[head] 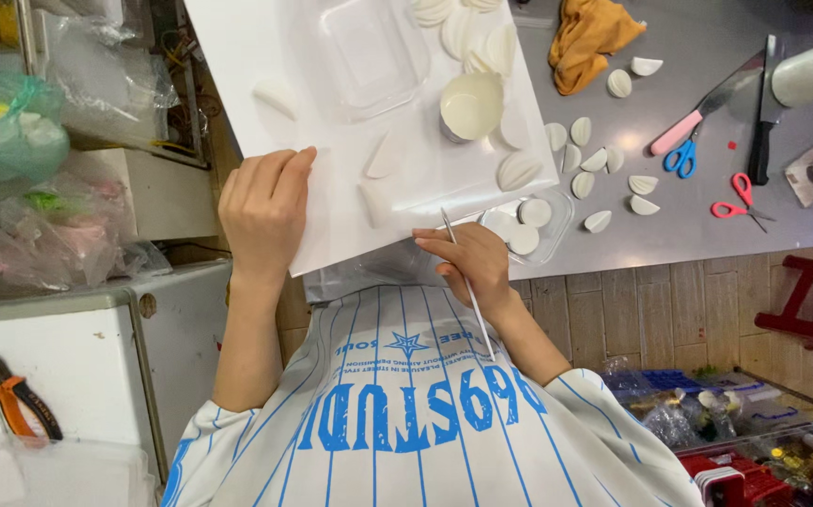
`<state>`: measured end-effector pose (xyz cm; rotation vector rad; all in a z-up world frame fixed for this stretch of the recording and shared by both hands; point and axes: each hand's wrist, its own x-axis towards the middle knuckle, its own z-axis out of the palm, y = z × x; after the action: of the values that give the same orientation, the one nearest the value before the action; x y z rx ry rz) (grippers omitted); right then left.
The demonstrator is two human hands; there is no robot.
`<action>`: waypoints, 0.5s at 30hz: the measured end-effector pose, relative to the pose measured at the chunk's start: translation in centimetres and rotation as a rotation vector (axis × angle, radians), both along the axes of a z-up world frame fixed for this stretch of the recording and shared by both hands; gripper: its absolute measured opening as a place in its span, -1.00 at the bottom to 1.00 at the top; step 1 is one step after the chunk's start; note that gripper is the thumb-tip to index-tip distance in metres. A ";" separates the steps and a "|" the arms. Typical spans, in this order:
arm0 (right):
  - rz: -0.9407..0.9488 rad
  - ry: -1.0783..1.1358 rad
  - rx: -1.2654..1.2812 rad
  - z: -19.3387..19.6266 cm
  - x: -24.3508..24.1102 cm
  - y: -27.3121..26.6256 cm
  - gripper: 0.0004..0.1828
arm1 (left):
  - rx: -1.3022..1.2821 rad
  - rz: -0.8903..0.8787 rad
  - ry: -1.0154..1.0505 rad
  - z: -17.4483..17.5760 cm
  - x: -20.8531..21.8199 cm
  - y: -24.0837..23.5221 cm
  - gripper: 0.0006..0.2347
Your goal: The person repeatedly picks up small white dough pieces, uses a thin white stick to press and shape them into curved forms, and places the shaped pieces into a clear plastic container. The process is repeated for multiple pieces throughout the clip.
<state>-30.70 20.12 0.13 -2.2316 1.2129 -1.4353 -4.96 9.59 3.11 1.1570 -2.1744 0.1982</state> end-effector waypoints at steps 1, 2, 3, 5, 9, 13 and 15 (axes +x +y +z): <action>-0.003 0.002 0.004 0.1 -0.1 0.0 -0.67 | -0.013 -0.006 -0.014 -0.1 -0.1 0.1 -0.83; -0.006 0.003 0.008 0.2 -0.2 0.0 -0.67 | -0.025 -0.013 -0.028 -0.2 -0.2 0.1 -0.80; -0.011 0.005 0.000 0.2 -0.2 -0.2 -0.67 | -0.037 -0.009 -0.046 -0.2 -0.1 0.3 -0.77; -0.013 0.007 -0.013 0.4 -0.4 -0.4 -0.68 | 0.019 -0.055 -0.050 -0.3 -0.2 0.3 -0.81; -0.017 0.006 0.002 0.8 0.0 -0.6 -0.69 | 0.081 -0.107 -0.084 -0.1 -0.3 0.9 -0.81; -0.005 0.010 0.028 1.0 0.2 -0.8 -0.79 | 0.015 -0.078 -0.190 0.1 -1.1 2.2 -0.76; -0.002 0.021 0.043 1.2 0.3 -1.0 -0.85 | 0.002 -0.060 -0.226 0.1 -1.6 3.3 -0.71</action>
<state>-30.37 19.12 1.29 -2.2233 1.2406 -1.3770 -6.56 12.93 3.22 1.1140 -2.4024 0.3140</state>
